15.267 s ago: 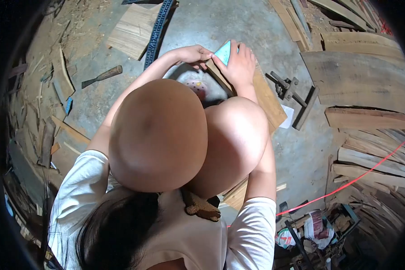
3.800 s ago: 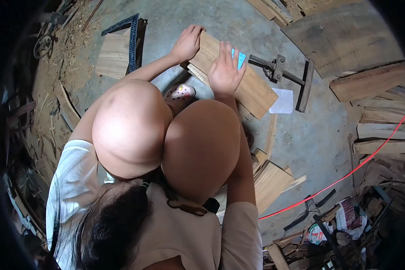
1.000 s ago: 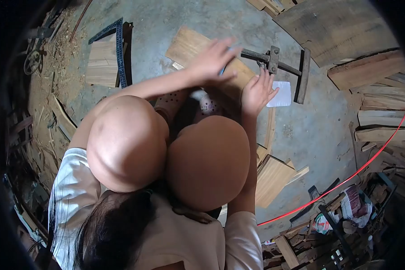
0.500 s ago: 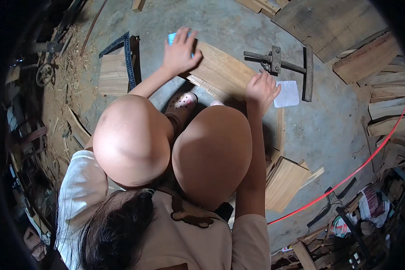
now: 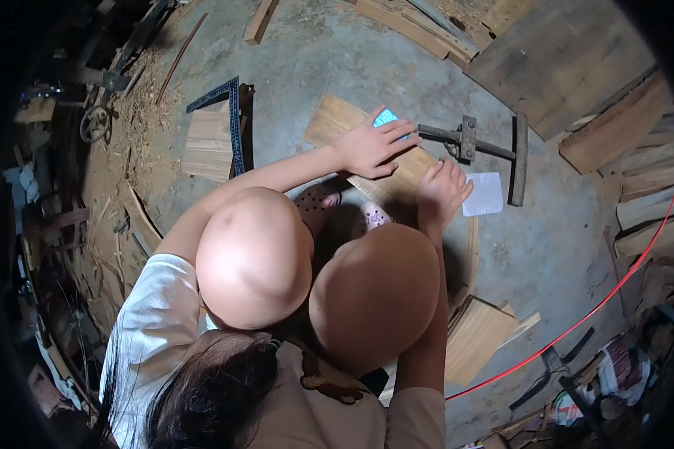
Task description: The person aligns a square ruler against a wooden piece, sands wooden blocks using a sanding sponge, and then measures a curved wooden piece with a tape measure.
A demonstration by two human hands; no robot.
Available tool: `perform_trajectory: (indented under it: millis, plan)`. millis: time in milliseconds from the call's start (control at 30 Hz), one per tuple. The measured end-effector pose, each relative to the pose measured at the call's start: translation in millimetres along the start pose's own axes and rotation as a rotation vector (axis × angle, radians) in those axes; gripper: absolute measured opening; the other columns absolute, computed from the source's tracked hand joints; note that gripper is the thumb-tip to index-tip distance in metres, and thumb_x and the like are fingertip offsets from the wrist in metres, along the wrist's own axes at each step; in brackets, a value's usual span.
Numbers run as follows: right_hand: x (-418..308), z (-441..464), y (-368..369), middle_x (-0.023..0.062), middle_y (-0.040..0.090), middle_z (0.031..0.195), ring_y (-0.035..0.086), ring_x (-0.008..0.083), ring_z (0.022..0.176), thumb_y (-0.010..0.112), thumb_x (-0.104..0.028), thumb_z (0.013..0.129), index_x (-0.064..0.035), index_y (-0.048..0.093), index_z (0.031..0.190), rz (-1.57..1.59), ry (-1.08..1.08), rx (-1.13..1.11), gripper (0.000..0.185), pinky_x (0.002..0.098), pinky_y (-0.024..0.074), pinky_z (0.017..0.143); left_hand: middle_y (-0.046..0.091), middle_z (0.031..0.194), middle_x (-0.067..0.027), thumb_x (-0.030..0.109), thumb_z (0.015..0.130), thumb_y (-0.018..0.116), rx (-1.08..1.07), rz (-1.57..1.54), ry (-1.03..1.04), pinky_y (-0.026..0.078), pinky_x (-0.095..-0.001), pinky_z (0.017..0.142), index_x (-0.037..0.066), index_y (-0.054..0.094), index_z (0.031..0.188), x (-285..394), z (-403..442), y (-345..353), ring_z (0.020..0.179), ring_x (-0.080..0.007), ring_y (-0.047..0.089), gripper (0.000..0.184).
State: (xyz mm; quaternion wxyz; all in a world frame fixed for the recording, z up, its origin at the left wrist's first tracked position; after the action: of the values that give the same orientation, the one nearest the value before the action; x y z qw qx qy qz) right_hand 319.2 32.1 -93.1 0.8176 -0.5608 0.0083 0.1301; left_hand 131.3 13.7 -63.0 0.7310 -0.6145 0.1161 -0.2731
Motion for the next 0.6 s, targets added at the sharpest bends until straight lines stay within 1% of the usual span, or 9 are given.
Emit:
perform_trajectory:
  millis: [33,133,167,267,367,467,600]
  plan:
    - [0.1,-0.7,-0.8,0.0081,0.063,0.093,0.058,0.0260,0.095,0.045,-0.024,0.091,-0.0118,0.063,0.100,0.001,-0.003,-0.017,0.023,0.0486,0.0336,0.100,0.043,0.136,-0.0156,0.033,0.080,0.052,-0.001,-0.012,0.010,0.023,-0.0545,0.110,0.010,0.042,0.135,0.4,0.3,-0.3,0.130,-0.0282,0.039,0.060]
    - [-0.8,0.6,-1.7,0.0090,0.064,0.098,0.058,0.0267,0.098,0.043,-0.025,0.092,-0.0115,0.064,0.103,-0.025,0.025,-0.111,0.027,0.0485,0.0323,0.100,0.044,0.135,-0.0155,0.033,0.080,0.052,0.091,-0.035,-0.022,0.021,-0.0551,0.111,0.010,0.043,0.134,-4.1,-1.6,11.7,0.130,-0.0282,0.040,0.059]
    - [-1.1,1.2,-2.2,0.0101,0.064,0.101,0.057,0.0276,0.100,0.041,-0.026,0.092,-0.0112,0.064,0.105,-0.021,0.040,-0.159,0.030,0.0482,0.0306,0.101,0.045,0.134,-0.0156,0.032,0.079,0.053,0.120,-0.015,-0.113,0.020,-0.0551,0.111,0.009,0.046,0.131,-5.4,-3.2,9.7,0.129,-0.0287,0.041,0.058]
    - [-3.8,1.8,-4.4,0.0106,0.064,0.101,0.057,0.0284,0.101,0.041,-0.026,0.092,-0.0100,0.064,0.103,-0.016,0.048,-0.158,0.030,0.0471,0.0297,0.102,0.046,0.133,-0.0162,0.031,0.078,0.053,0.106,0.017,-0.252,0.020,-0.0548,0.110,0.008,0.049,0.128,-23.6,-24.9,0.1,0.127,-0.0291,0.042,0.056]
    - [-6.4,1.9,-6.8,0.0117,0.063,0.101,0.056,0.0295,0.101,0.040,-0.026,0.093,-0.0073,0.063,0.101,-0.016,0.053,-0.182,0.031,0.0462,0.0298,0.102,0.046,0.131,-0.0169,0.032,0.077,0.054,0.171,0.093,-0.403,0.021,-0.0546,0.110,0.007,0.051,0.126,-46.4,-60.2,-13.2,0.126,-0.0298,0.042,0.055]
    - [-8.4,3.6,-7.8,0.0121,0.063,0.100,0.056,0.0299,0.099,0.040,-0.025,0.093,-0.0067,0.063,0.102,-0.019,0.044,-0.181,0.031,0.0463,0.0306,0.101,0.047,0.129,-0.0169,0.032,0.077,0.054,0.142,0.158,-0.407,0.022,-0.0542,0.109,0.006,0.050,0.126,-48.1,-80.3,-22.4,0.125,-0.0300,0.042,0.055]
    - [-5.9,1.4,-6.2,0.0124,0.063,0.098,0.056,0.0304,0.096,0.040,-0.024,0.093,-0.0067,0.062,0.103,-0.034,0.002,-0.132,0.030,0.0465,0.0323,0.098,0.047,0.128,-0.0167,0.034,0.079,0.053,0.080,0.164,-0.343,0.022,-0.0553,0.109,0.007,0.049,0.126,-41.1,-71.1,-26.5,0.124,-0.0300,0.041,0.055]
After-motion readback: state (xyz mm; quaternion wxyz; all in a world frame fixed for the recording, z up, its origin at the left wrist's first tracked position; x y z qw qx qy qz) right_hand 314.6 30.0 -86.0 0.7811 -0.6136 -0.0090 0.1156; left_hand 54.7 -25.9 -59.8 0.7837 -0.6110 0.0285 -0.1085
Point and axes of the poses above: each hand's wrist, its own z-axis towards the middle knuckle, its own y-axis out of the palm, x = y × z, the point moved 2 cm from there along z, towards the middle knuckle
